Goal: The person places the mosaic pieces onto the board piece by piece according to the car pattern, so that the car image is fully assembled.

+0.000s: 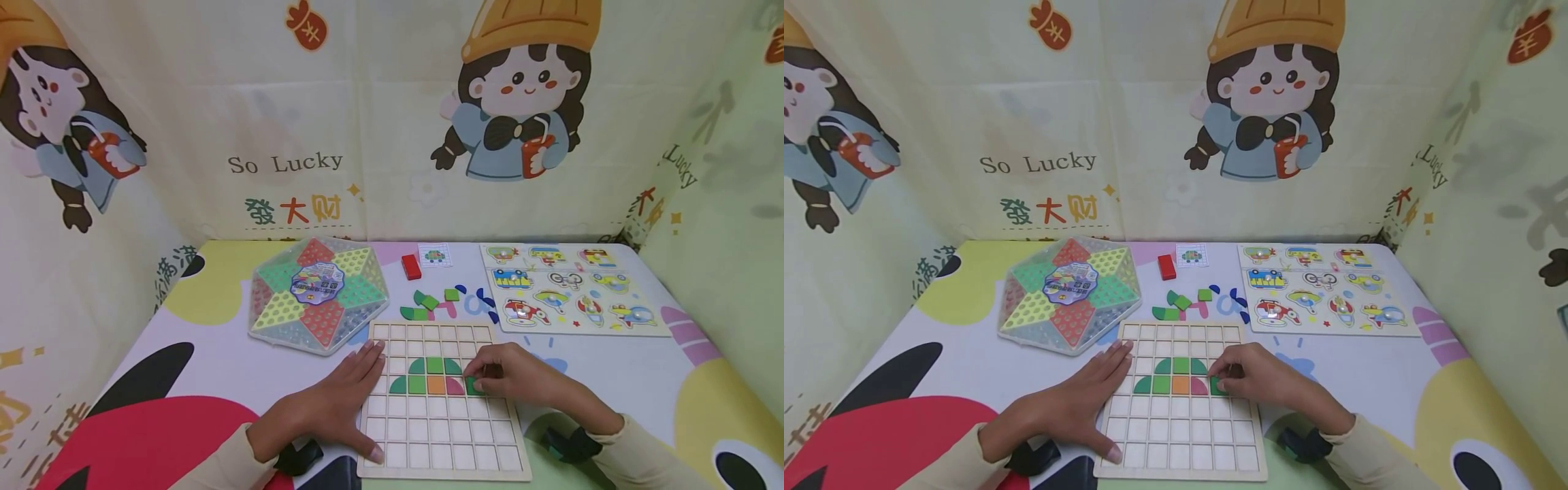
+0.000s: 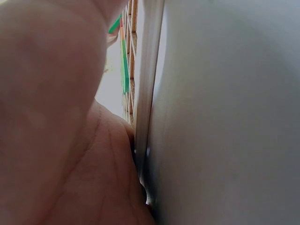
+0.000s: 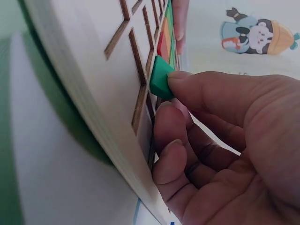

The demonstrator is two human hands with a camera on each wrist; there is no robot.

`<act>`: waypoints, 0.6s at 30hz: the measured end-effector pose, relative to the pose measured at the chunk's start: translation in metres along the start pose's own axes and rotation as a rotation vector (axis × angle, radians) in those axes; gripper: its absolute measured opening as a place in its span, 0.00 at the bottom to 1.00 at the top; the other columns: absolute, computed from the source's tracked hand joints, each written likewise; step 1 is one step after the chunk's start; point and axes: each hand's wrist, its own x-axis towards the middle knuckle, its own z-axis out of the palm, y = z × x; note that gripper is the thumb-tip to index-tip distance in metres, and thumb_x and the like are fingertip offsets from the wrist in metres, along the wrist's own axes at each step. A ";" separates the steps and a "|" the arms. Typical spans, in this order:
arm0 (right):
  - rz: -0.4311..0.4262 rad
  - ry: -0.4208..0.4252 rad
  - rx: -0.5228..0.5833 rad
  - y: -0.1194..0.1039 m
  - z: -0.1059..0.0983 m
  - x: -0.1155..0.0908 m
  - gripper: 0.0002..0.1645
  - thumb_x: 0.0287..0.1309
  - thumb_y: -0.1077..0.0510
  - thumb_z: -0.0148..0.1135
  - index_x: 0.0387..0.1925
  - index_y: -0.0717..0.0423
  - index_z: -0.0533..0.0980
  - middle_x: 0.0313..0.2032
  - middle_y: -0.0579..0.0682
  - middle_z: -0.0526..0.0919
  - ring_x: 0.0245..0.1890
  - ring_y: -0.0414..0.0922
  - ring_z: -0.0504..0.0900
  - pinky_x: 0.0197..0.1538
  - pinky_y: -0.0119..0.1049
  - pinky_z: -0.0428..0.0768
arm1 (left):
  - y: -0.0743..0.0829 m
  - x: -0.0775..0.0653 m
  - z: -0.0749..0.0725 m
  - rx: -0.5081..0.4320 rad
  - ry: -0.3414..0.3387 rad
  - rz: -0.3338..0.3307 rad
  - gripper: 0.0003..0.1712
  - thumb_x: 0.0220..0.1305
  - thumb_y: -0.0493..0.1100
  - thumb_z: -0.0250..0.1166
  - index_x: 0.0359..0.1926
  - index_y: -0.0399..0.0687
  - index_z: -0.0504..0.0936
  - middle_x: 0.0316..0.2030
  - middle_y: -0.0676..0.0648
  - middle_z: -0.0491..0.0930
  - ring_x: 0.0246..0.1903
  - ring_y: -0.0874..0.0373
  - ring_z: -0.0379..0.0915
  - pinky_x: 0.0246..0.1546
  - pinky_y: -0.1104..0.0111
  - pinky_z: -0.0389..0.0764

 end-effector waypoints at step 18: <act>0.038 0.014 -0.018 -0.004 0.001 0.003 0.06 0.58 0.63 0.68 0.38 0.51 0.82 0.34 0.41 0.80 0.30 0.36 0.74 0.33 0.30 0.77 | 0.000 0.001 0.001 0.012 -0.005 -0.009 0.74 0.44 0.79 0.64 0.77 0.41 0.39 0.76 0.46 0.27 0.73 0.52 0.18 0.70 0.50 0.36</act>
